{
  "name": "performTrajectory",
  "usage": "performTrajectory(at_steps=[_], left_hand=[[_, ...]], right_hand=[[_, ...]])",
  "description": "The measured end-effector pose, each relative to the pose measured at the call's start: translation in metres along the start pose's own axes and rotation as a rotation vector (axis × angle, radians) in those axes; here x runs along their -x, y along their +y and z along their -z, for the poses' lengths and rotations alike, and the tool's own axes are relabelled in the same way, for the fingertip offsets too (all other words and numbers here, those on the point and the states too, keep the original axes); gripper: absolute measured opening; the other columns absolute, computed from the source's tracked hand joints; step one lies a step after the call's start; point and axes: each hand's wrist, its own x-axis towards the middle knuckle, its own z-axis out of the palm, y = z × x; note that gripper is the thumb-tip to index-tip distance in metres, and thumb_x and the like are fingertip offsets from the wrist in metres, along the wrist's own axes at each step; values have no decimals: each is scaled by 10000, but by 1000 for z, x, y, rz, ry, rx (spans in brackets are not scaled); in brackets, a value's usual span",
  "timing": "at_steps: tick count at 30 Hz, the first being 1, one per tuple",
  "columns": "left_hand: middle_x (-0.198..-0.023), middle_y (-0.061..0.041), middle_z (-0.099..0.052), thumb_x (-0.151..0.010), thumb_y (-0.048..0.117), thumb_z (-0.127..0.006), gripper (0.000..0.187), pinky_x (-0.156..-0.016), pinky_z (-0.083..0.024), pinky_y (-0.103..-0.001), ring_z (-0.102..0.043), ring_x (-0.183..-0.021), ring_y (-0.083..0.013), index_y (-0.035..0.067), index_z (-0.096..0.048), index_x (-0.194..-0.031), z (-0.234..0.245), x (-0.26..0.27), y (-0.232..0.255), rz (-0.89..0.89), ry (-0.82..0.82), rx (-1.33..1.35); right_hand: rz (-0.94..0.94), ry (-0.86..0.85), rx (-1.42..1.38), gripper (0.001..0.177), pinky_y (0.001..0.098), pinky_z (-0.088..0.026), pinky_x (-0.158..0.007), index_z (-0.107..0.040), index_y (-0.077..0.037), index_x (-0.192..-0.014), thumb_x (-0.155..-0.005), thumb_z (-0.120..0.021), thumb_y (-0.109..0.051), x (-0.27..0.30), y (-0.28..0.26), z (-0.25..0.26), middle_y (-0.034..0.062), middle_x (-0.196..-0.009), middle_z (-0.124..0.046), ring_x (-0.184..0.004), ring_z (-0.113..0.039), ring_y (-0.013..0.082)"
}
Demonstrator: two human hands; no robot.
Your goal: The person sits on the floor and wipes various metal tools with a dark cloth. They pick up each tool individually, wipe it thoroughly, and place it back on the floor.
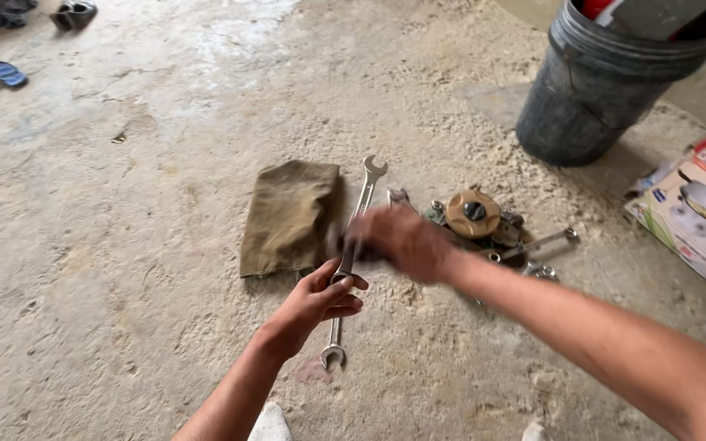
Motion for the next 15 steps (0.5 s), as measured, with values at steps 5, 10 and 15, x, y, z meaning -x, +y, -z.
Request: performTrajectory(at_steps=[5, 10, 15], left_hand=[[-1203, -33, -728, -989, 283, -567, 492, -998, -597, -402, -707, -1025, -164, 228, -454, -1465, -9, -1, -7, 91, -73, -13], [-1241, -47, -730, -995, 263, -612, 489, -1002, -592, -411, -698, -1049, -201, 116, -509, -1449, -11, -34, -16, -12, -44, 103], [-1198, -63, -712, -966, 217, -646, 521, -979, -563, -459, -690, -1069, -233, 173, -480, -1459, -29, -64, -87, 113, -14, 255]], right_hand=[[-1318, -102, -393, 471, 357, -581, -774, -587, -200, -1316, -863, -609, -75, -8, 89, 5, 54, -1162, -670, -867, -728, 223], [-1713, 119, -1570, 292, 411, -657, -785, -636, -97, -1113, -998, -519, -339, 17, 69, -48, 122, -982, -708, -864, -712, 240], [-1722, 350, -1851, 477, 409, -583, -646, -695, -141, -1087, -952, -559, -578, 78, -10, -129, 49, -886, -737, -840, -689, 244]])
